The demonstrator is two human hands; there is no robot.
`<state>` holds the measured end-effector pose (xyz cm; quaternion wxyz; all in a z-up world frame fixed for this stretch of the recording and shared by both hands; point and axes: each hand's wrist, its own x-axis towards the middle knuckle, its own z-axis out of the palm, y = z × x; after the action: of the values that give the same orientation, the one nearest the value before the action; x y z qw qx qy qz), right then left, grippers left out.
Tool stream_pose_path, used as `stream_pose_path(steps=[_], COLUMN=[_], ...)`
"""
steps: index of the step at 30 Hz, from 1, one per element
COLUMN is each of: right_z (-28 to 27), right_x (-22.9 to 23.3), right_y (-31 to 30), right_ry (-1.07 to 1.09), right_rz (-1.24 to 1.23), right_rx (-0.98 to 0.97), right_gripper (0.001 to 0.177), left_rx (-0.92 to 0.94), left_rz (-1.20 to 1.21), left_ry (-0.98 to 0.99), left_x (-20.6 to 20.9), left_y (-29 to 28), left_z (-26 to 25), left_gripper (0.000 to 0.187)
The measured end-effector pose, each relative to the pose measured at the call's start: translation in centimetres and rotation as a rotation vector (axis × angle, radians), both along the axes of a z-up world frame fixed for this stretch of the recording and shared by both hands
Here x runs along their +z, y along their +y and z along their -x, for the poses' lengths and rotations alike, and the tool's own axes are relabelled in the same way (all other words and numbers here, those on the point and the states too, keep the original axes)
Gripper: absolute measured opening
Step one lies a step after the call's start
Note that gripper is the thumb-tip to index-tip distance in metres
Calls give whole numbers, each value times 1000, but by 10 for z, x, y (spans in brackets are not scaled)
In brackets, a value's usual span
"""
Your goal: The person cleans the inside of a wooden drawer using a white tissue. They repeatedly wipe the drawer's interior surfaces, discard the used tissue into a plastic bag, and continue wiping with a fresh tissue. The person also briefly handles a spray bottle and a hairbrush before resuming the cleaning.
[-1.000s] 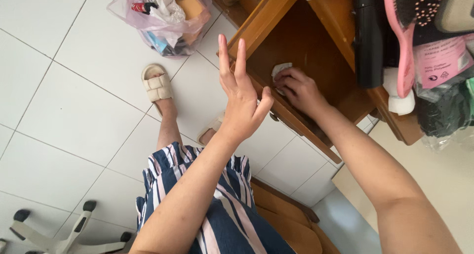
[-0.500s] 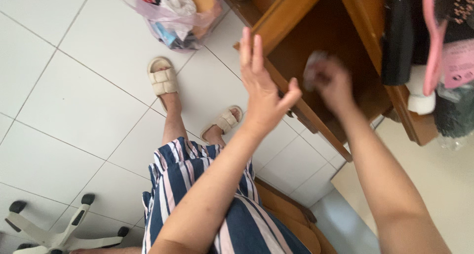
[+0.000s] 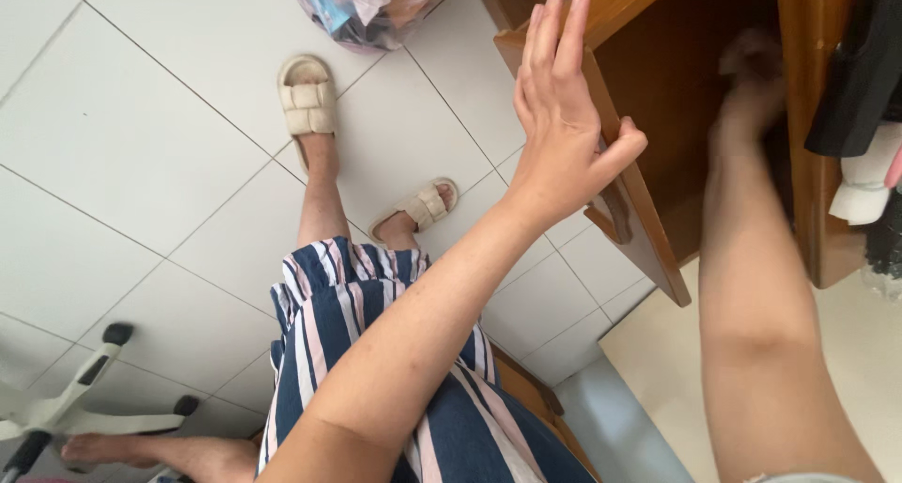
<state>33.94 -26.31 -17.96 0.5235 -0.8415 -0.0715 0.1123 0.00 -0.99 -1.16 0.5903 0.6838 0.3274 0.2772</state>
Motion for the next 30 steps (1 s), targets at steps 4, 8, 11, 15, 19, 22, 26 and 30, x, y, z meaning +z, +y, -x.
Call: stream_pose_path(steps=[4, 8, 11, 15, 19, 22, 26, 30], right_z=[131, 165, 134, 36, -53, -87, -77, -53], right_x=[76, 133, 101, 19, -38, -42, -28, -16], right_y=[8, 14, 11, 25, 68, 100, 107, 102], right_ry=[205, -81, -47, -116, -184, -251, -293, -310], right_rz=[313, 737, 614, 133, -40, 68, 151, 110], right_rx=[495, 956, 614, 196, 243, 206, 184, 173], right_gripper=[19, 37, 24, 15, 13, 10, 12, 19], left_rx=[21, 87, 118, 135, 132, 114, 82, 71], left_rz=[12, -15, 30, 87, 73, 45, 57, 45], left_ry=[-28, -60, -67, -79, -72, -84, -85, -61], left_x=[-1, 2, 3, 6, 3, -4, -3, -1], left_y=[2, 0, 0, -2, -6, -6, -8, 1], left_z=[-2, -9, -10, -11, -15, -20, -14, -11], left_gripper=[110, 116, 119, 120, 120, 120, 117, 115])
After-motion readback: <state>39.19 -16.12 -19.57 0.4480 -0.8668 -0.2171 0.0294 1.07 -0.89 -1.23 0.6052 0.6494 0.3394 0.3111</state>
